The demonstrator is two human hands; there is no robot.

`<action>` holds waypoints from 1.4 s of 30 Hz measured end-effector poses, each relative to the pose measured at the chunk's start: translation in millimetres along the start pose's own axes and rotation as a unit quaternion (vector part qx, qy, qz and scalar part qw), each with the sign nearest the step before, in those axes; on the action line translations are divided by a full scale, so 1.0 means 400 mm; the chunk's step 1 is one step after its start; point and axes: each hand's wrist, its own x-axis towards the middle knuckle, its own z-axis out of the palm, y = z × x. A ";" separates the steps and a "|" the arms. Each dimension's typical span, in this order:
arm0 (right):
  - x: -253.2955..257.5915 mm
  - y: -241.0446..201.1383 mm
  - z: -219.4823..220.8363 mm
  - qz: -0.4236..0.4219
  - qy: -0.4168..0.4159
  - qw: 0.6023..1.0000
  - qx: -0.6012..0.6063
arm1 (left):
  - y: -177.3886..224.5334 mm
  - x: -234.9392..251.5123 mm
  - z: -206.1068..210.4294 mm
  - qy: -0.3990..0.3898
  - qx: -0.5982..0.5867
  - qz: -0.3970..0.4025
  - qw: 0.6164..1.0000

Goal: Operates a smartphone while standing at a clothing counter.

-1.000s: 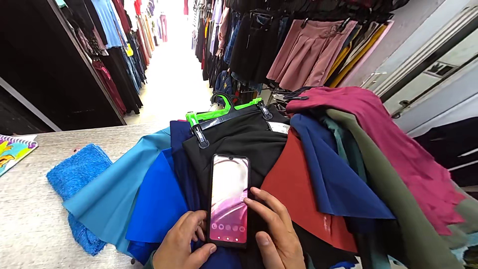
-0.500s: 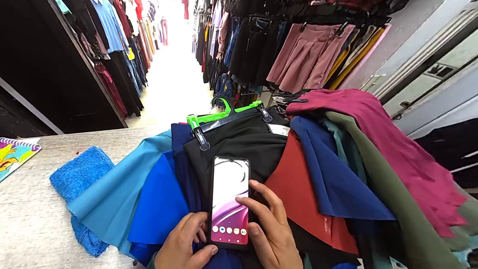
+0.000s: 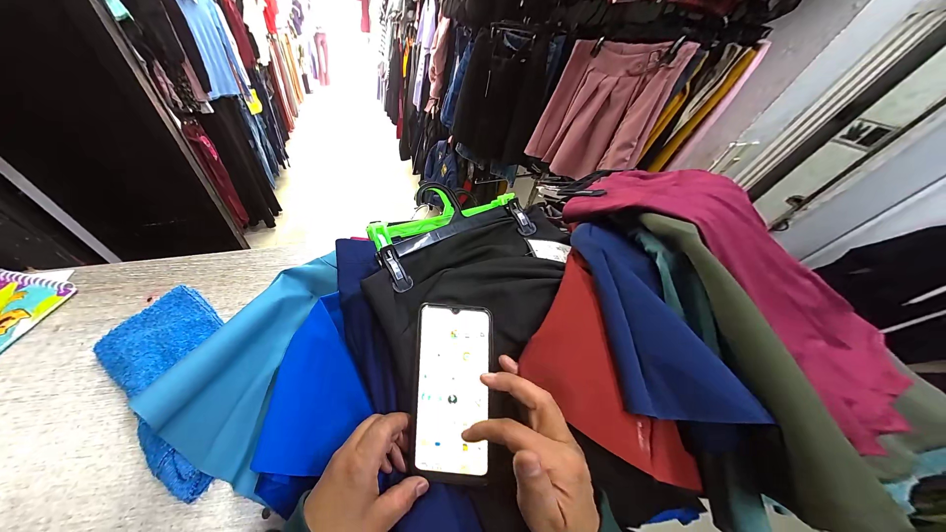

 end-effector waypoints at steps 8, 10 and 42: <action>-0.008 0.023 0.004 0.034 0.030 0.999 -0.020 | -0.003 -0.003 0.003 0.000 -0.006 -0.008 1.000; -0.009 0.021 0.003 0.034 0.032 0.999 -0.014 | -0.004 -0.004 0.004 0.001 -0.008 -0.007 1.000; 0.025 -0.023 -0.004 0.042 0.087 0.995 0.035 | 0.028 0.019 -0.029 -0.048 -0.039 -0.040 0.997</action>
